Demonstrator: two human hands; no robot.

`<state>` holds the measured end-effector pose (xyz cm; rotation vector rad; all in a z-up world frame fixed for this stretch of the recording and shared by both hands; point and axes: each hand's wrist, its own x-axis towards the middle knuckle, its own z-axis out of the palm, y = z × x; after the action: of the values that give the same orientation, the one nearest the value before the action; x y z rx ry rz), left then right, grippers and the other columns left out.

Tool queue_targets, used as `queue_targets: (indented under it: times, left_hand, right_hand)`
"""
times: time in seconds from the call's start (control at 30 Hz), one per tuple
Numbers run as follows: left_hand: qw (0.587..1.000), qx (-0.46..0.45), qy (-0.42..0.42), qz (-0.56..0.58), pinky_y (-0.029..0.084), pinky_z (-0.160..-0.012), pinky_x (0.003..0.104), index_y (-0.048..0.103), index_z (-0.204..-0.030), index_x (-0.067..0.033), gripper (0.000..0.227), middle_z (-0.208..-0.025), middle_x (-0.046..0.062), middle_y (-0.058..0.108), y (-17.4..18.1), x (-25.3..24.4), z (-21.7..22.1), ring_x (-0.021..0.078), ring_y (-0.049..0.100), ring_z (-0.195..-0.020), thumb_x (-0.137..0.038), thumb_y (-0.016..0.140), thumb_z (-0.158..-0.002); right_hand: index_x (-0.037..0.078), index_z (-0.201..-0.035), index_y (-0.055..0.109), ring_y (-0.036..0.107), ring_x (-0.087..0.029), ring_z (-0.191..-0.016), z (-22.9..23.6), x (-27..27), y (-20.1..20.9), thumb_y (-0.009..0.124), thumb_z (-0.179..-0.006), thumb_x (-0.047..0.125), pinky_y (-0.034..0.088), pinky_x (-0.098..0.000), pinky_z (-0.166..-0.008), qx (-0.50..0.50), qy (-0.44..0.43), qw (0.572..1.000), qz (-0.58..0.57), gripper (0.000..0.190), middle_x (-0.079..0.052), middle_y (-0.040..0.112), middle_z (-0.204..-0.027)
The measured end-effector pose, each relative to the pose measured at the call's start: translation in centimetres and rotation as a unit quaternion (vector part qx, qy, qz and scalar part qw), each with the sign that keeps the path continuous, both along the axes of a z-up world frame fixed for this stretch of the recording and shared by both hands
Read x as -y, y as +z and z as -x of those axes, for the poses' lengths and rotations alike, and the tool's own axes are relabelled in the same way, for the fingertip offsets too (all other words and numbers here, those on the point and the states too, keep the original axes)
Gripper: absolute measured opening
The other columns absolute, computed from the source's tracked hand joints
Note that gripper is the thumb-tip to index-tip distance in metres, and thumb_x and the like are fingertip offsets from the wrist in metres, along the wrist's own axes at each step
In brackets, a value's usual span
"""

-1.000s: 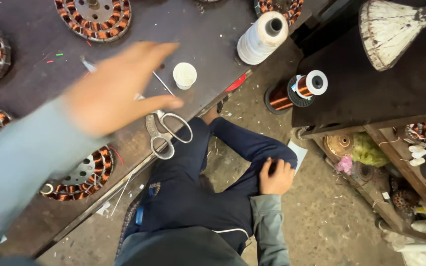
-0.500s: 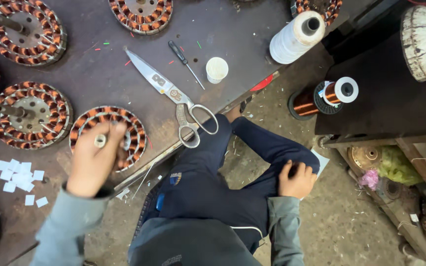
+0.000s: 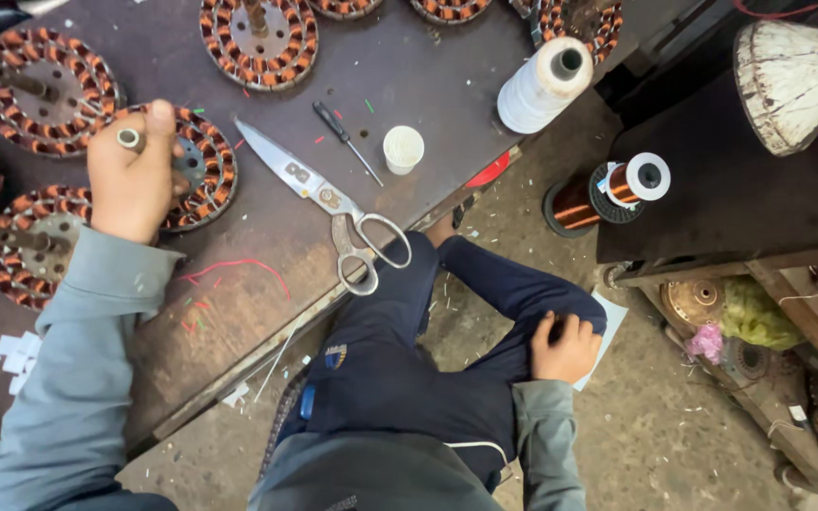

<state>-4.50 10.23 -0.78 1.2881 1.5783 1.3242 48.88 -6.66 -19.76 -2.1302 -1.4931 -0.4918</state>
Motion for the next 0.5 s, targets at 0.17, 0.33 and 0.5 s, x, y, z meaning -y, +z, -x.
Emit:
queue_targets:
  times: [0.17,0.33,0.5]
  left_hand:
    - [0.999,-0.047,-0.005,-0.004,0.04,-0.053,0.031,0.06,-0.086,-0.0033,0.047,-0.071,0.002,0.053,0.4,0.0,-0.8,0.0107,0.051,-0.056,-0.039,0.06,-0.116]
    - [0.916,-0.332,0.066,-0.216,0.048,-0.094,0.045,0.055,-0.121,0.0066,0.03,-0.117,0.023,0.053,5.2,2.9,-5.0,0.0353,0.057,-0.111,-0.016,0.07,-0.109]
    - [0.895,-0.293,-0.022,-0.335,0.047,-0.08,0.05,0.056,-0.125,0.0054,0.035,-0.111,0.027,0.057,6.0,-2.8,-14.2,0.0466,0.059,-0.097,-0.011,0.076,-0.101]
  right_hand:
    - [0.008,-0.089,0.066,0.055,-0.037,-0.085,0.0,0.1,0.1,0.076,-0.093,0.026,0.046,-0.0473,-0.074,0.006,0.003,1.0,0.01,0.021,-0.013,0.06,-0.09]
    - [0.008,-0.089,0.065,0.056,-0.038,-0.086,-0.2,-0.2,0.0,0.075,-0.094,0.029,0.047,-0.048,-0.074,0.02,-0.008,0.999,0.023,0.023,-0.014,0.06,-0.091]
    - [0.008,-0.088,0.064,0.055,-0.039,-0.084,0.2,-0.5,0.4,0.074,-0.094,0.029,0.046,-0.0488,-0.072,0.03,-0.001,0.999,0.034,0.025,-0.014,0.059,-0.09]
